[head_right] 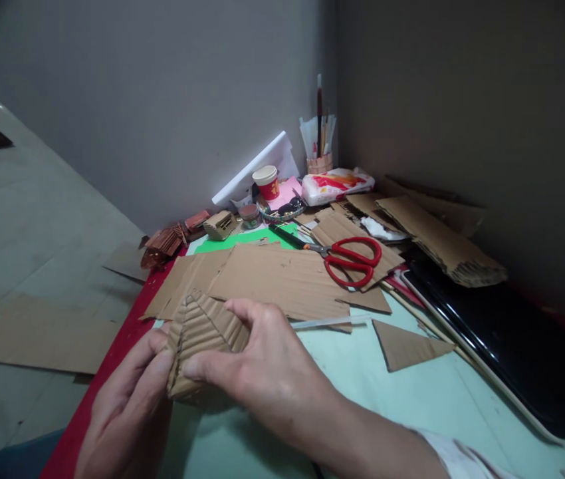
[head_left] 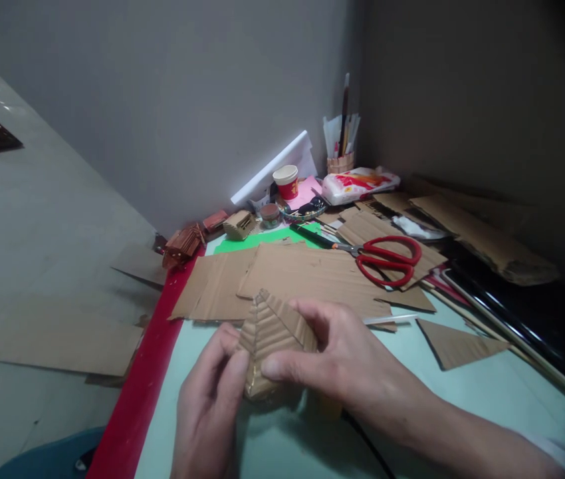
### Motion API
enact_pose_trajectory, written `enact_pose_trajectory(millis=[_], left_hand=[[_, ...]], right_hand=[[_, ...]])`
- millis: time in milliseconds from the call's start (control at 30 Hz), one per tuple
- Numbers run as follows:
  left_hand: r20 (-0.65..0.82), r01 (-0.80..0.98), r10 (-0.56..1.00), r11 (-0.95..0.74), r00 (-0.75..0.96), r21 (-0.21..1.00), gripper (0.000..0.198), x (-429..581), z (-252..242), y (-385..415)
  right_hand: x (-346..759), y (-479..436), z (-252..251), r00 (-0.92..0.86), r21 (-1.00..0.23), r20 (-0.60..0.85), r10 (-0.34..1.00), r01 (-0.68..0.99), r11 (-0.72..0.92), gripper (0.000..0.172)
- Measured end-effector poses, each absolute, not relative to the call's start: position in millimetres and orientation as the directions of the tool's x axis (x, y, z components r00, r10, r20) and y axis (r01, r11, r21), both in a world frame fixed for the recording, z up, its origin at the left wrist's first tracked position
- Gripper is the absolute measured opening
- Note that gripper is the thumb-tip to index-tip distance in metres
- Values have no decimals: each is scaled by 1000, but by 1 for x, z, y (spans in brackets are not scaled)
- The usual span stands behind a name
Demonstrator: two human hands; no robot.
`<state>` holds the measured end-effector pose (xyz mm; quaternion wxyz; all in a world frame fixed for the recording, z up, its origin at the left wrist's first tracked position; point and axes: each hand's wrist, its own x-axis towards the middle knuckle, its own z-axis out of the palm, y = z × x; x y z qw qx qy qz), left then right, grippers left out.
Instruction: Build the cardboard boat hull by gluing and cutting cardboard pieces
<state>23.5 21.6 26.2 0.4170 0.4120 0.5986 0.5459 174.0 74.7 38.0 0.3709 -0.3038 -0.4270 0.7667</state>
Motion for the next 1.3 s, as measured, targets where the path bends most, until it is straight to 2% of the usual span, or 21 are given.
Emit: enact_pose_trajectory(millis=[267, 600, 1033, 1300], left_hand=[[-23, 30, 938, 36, -345, 999, 21, 31, 32, 22], [-32, -15, 943, 29, -331, 999, 21, 28, 28, 22], [20, 106, 934, 19, -356, 994, 22, 33, 33, 21], [36, 102, 940, -1, -340, 995, 21, 31, 32, 21]], right_hand=[[174, 73, 40, -532, -896, -132, 836, -297, -330, 25], [172, 74, 39, -524, -906, -112, 844, -294, -303, 29], [173, 73, 41, -519, -922, -86, 851, -282, -265, 26], [173, 73, 40, -516, -923, -90, 852, -277, -266, 27]])
